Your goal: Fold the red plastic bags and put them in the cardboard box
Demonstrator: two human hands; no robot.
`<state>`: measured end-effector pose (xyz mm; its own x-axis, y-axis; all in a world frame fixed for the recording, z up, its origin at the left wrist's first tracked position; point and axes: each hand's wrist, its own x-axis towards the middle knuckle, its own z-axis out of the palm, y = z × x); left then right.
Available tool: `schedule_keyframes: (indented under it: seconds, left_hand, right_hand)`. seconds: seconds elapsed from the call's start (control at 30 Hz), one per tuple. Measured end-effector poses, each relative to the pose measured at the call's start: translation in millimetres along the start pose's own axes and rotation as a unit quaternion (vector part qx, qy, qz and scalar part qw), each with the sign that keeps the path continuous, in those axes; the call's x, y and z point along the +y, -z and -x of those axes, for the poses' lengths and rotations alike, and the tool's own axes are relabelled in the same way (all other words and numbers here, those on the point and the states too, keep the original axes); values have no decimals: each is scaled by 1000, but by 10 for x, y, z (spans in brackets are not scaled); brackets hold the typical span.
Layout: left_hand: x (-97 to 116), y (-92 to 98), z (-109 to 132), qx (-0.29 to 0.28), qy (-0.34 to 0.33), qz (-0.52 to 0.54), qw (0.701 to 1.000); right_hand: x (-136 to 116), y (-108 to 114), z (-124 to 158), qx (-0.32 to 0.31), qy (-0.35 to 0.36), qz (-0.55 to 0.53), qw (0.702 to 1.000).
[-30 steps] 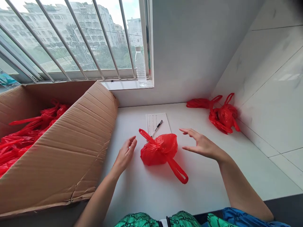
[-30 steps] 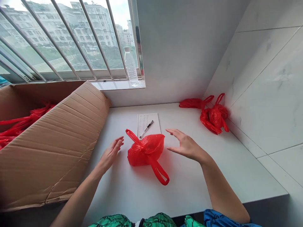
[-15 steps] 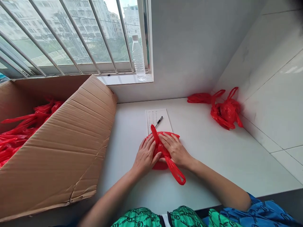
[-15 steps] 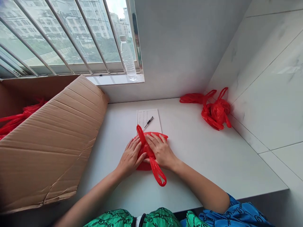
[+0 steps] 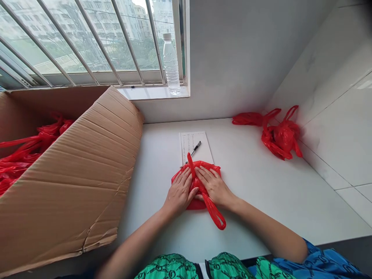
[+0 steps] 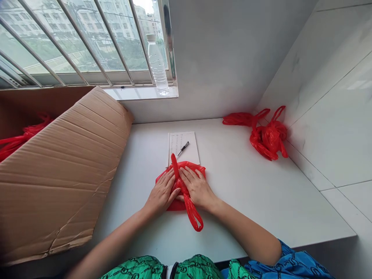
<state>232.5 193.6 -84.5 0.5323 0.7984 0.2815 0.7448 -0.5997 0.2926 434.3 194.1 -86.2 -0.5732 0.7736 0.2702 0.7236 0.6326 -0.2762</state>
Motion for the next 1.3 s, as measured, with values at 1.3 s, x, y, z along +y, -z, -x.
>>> schedule_keyframes:
  seconds: [1.3]
  left_hand:
    - [832,2781,1122,191,225,252,922]
  right_hand:
    - [-272,279,335,80,-130,-458,876]
